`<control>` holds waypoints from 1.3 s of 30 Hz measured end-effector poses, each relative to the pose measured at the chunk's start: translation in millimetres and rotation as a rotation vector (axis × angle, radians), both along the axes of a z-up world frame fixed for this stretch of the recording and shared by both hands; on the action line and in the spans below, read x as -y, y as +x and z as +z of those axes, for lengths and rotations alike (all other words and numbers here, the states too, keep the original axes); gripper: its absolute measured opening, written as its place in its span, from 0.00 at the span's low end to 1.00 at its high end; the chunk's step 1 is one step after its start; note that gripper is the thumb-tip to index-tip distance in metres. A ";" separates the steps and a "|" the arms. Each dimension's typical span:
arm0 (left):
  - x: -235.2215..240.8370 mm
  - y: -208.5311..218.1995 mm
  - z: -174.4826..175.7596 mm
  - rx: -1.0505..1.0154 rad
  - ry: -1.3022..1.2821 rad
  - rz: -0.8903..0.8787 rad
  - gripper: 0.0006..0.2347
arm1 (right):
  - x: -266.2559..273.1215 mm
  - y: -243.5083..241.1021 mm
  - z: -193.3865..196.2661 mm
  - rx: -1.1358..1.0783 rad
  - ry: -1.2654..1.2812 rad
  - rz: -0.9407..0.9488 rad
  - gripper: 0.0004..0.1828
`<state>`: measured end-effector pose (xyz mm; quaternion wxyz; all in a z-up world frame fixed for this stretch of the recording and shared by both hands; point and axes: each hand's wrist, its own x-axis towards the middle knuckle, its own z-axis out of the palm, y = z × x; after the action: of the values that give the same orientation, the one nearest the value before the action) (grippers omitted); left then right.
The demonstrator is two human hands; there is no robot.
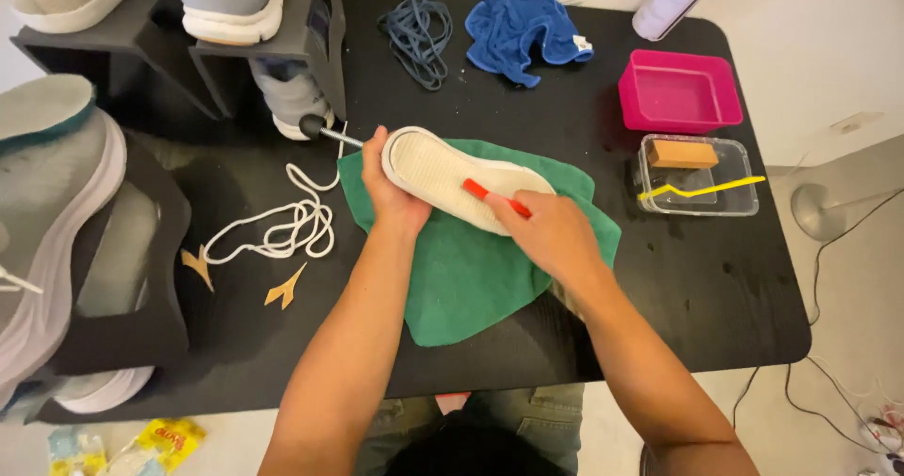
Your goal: The person scrubs the white sole of a sneaker using a red brush and a yellow brush. They repeatedly dip the brushes into a container of liquid and scrub different areas of the sole while holding the shoe over a green towel.
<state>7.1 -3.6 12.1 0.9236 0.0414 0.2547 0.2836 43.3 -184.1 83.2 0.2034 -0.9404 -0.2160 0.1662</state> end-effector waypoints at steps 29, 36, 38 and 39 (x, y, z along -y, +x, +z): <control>-0.5 -8.1 6.4 0.029 0.013 -0.004 0.12 | -54.9 -23.8 15.0 0.151 0.023 0.191 0.35; -9.1 -0.5 -16.5 0.013 0.044 -0.039 0.11 | -3.8 -16.5 11.0 -0.017 -0.010 0.109 0.36; -6.1 -0.7 -17.5 0.012 0.051 -0.040 0.11 | -2.6 -17.0 5.0 0.011 0.000 0.113 0.35; -5.4 -0.2 -16.9 0.013 0.058 -0.037 0.11 | -2.5 -16.8 2.6 0.041 0.011 0.121 0.35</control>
<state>6.9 1.7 -4.8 0.9287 0.0708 0.2394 0.2742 26.5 -181.6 85.8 0.1937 -0.9277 -0.2776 0.1575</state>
